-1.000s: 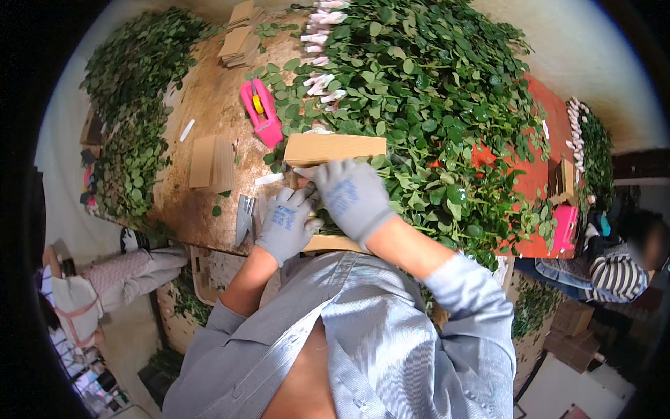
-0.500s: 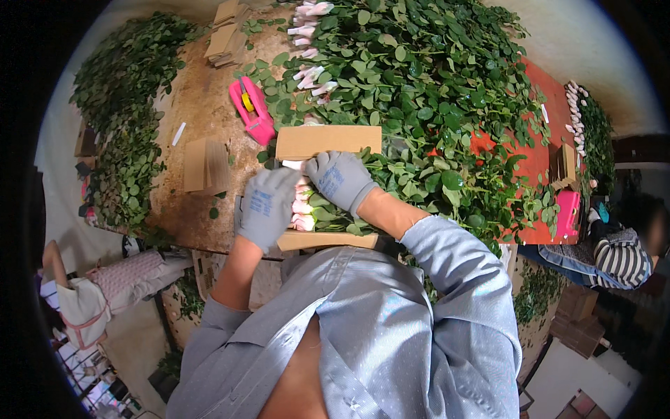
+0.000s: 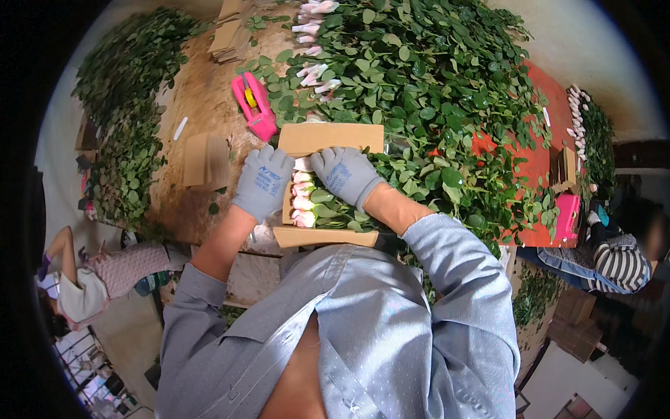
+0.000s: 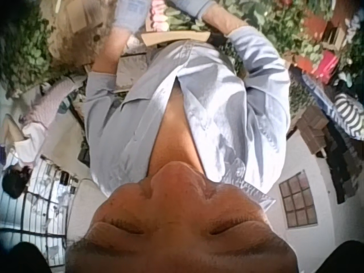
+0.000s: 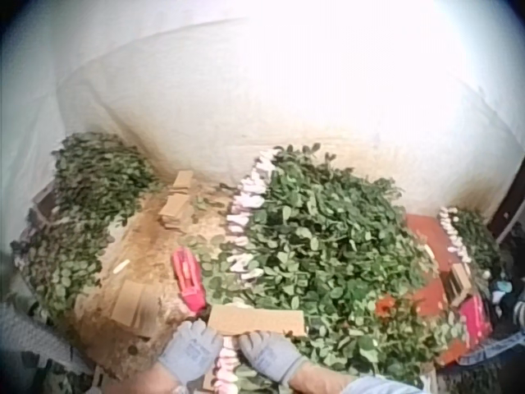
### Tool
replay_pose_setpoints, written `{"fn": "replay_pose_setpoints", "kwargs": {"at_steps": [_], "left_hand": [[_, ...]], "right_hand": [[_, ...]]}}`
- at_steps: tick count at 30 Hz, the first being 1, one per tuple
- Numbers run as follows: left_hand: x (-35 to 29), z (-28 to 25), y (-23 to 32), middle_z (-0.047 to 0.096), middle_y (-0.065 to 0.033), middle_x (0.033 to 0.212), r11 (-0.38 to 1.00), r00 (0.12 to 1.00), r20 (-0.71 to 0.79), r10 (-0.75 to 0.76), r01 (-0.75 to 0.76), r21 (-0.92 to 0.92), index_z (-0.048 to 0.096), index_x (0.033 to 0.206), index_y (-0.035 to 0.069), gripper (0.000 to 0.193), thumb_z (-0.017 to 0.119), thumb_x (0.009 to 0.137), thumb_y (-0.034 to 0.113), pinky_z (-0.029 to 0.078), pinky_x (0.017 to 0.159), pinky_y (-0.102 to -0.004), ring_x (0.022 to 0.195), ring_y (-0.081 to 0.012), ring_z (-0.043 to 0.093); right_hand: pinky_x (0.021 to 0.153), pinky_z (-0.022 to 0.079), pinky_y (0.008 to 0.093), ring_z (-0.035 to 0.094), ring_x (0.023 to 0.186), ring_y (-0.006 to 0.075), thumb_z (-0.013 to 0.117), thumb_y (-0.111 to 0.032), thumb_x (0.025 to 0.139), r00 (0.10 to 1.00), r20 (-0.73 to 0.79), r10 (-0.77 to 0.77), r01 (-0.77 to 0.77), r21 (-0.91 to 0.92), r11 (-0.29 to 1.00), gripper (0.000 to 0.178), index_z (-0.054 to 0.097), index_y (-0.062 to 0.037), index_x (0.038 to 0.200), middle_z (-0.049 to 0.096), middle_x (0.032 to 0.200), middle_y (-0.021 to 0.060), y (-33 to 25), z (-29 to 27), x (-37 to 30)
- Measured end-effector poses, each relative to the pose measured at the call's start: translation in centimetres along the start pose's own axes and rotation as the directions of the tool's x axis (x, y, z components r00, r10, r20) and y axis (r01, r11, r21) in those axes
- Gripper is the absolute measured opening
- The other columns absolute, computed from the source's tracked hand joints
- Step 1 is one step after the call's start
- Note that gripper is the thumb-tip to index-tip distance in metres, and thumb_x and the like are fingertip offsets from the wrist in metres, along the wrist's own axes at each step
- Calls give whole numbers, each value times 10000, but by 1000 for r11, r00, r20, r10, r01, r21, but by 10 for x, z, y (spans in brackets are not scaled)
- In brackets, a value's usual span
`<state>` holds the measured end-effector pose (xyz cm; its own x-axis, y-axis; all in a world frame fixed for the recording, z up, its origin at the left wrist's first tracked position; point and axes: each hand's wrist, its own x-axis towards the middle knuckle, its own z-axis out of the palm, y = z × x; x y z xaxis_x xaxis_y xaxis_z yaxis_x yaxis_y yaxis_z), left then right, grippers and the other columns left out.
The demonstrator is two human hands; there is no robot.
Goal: The person arranges rose stems with green leaves into a cardboard box, then closes and seals it with tape. They repeat the process with a second box, placing roses and leaves inside, closing the lid, and taping it shut. The person also handles a black box, placing a single rose inside and closing it.
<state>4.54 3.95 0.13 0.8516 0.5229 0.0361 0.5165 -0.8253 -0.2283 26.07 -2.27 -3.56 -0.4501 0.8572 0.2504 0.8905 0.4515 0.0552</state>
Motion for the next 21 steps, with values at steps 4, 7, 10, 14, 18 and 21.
{"fn": "replay_pose_setpoints", "kwargs": {"at_steps": [4,7,10,14,18,21], "left_hand": [[-7,-4,-5,592,-46,923,992,992,2,-130,130,4,629,936,136,102,626,849,189,431,774,-405,944,-238,564],[-12,-13,-6,631,-57,928,967,957,141,-255,251,45,664,960,130,121,627,864,194,439,779,-417,947,-259,590],[-25,-5,-17,666,-66,927,916,872,282,-400,377,136,693,989,126,164,653,866,227,445,784,-428,946,-277,614],[-51,3,-30,667,-72,981,914,867,307,-393,404,31,693,1017,111,189,638,901,250,448,806,-437,965,-264,615],[-45,-21,6,633,-64,1057,929,988,51,-149,157,-335,675,1049,95,206,634,884,210,463,841,-430,1005,-254,589],[-42,-4,40,633,-65,1042,795,977,-136,-163,48,-605,699,1050,99,217,647,844,143,488,872,-458,997,-287,577]], "right_hand": [[686,545,386,665,877,252,590,-179,905,1000,16,7,-7,17,1000,169,617,-80,1038,639,931,75,-1,-3,0],[679,549,384,662,876,237,597,-182,893,1000,25,14,-14,-11,1000,194,614,-109,1072,632,945,51,0,-2,-1],[666,545,385,658,868,228,600,-184,888,1000,-13,-12,12,-58,998,240,615,-120,1119,623,943,37,-2,-1,-1],[656,533,387,649,861,229,597,-184,886,997,-49,-65,61,-79,995,327,608,-109,1204,614,933,44,-3,-5,0],[654,532,389,643,860,235,593,-182,886,996,54,-68,73,-109,991,393,590,-89,1267,618,949,70,-7,-7,1],[657,537,386,647,877,242,586,-202,901,987,143,-69,91,-159,983,452,569,-41,1323,626,976,96,-18,-17,4]]}}
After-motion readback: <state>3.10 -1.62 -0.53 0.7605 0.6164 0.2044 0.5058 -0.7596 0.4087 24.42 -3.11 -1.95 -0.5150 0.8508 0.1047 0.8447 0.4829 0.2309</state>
